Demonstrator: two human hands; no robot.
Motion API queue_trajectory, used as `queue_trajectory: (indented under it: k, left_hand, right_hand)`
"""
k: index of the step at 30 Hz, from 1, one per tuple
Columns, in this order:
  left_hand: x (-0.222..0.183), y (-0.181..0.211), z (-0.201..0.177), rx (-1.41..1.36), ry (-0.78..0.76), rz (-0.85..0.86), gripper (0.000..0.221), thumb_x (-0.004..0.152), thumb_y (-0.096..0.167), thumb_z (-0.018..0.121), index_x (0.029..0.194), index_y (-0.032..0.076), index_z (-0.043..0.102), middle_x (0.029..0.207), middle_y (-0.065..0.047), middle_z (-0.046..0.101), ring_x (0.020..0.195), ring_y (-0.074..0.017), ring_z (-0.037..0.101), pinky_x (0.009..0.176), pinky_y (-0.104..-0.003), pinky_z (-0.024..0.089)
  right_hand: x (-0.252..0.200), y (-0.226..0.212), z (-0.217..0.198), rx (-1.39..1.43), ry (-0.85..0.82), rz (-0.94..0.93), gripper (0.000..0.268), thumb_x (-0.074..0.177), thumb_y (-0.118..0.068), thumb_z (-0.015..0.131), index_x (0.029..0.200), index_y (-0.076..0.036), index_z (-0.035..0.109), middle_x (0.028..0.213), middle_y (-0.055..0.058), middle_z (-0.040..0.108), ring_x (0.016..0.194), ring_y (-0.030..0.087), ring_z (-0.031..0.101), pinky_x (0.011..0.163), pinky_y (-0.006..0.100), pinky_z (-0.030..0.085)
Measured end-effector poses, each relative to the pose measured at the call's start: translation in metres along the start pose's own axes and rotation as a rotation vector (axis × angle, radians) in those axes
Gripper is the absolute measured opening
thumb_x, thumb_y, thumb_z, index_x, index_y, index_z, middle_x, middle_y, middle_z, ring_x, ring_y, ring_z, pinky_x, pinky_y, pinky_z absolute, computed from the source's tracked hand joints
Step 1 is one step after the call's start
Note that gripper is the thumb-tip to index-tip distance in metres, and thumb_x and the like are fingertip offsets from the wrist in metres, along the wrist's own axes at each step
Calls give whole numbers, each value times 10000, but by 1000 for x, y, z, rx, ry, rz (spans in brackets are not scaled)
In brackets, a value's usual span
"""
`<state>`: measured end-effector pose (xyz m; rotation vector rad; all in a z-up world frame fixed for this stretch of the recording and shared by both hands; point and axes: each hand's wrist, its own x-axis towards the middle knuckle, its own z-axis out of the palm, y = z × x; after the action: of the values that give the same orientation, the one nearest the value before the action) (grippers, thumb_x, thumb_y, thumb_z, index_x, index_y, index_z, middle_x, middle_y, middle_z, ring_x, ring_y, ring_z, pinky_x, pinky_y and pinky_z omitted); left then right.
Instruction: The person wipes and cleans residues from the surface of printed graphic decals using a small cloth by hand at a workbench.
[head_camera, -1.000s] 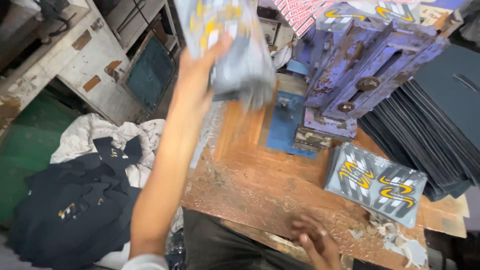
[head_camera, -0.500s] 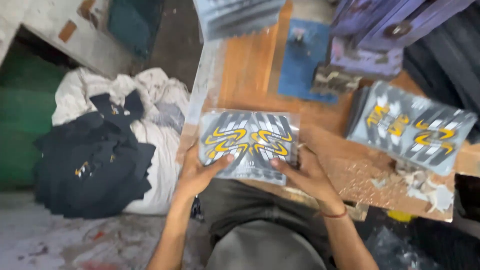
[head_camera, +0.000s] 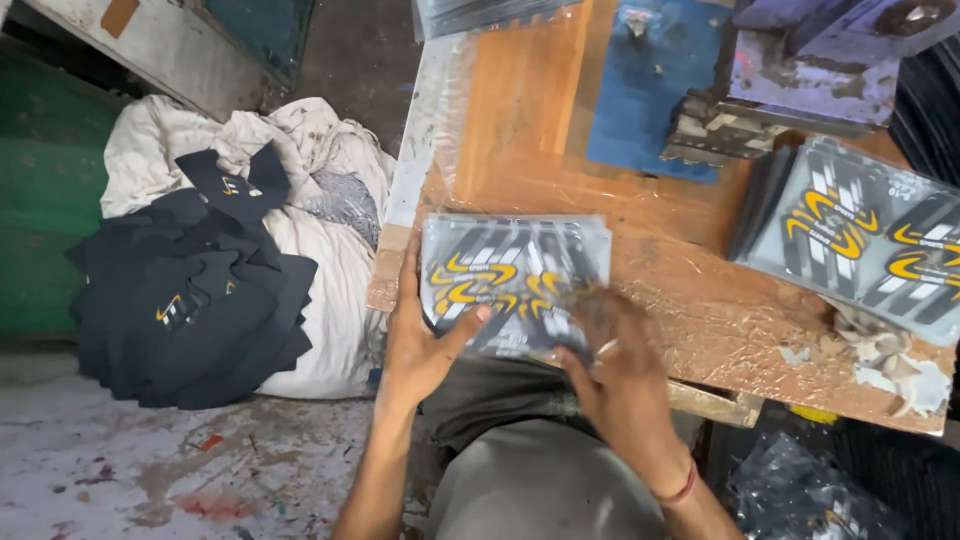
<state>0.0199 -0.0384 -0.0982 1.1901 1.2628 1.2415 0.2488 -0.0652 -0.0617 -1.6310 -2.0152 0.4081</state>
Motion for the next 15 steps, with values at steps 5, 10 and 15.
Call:
queue_trajectory:
  k: [5,10,15]
  left_hand:
    - [-5,-5,1,-13,8,-76,968,839,34,781,1621,-21,214,1351,-186,671,1189,-186,666,1024,-319,531]
    - [-14,-12,8,117,107,-10,977,805,53,821,1588,-39,244,1398,-209,624,1233,-220,647,1047,-342,514]
    - [-22,-26,13,22,150,35,967,825,94,828,1589,-52,252,1477,-225,559,1304,-246,603,1105,-356,475]
  right_hand:
    - [-9,3,3,107,-16,-173,492,804,-169,825,1269,-115,676,1442,183,579,1334,397,549,1096,474,474]
    - [13,29,-18,318,-117,110,716,759,-237,850,1368,-25,539,1456,217,554,1284,381,613,1002,458,514]
    - [49,42,-25,649,-293,368,897,820,-296,805,1556,-55,354,1409,208,627,1154,273,712,934,354,614]
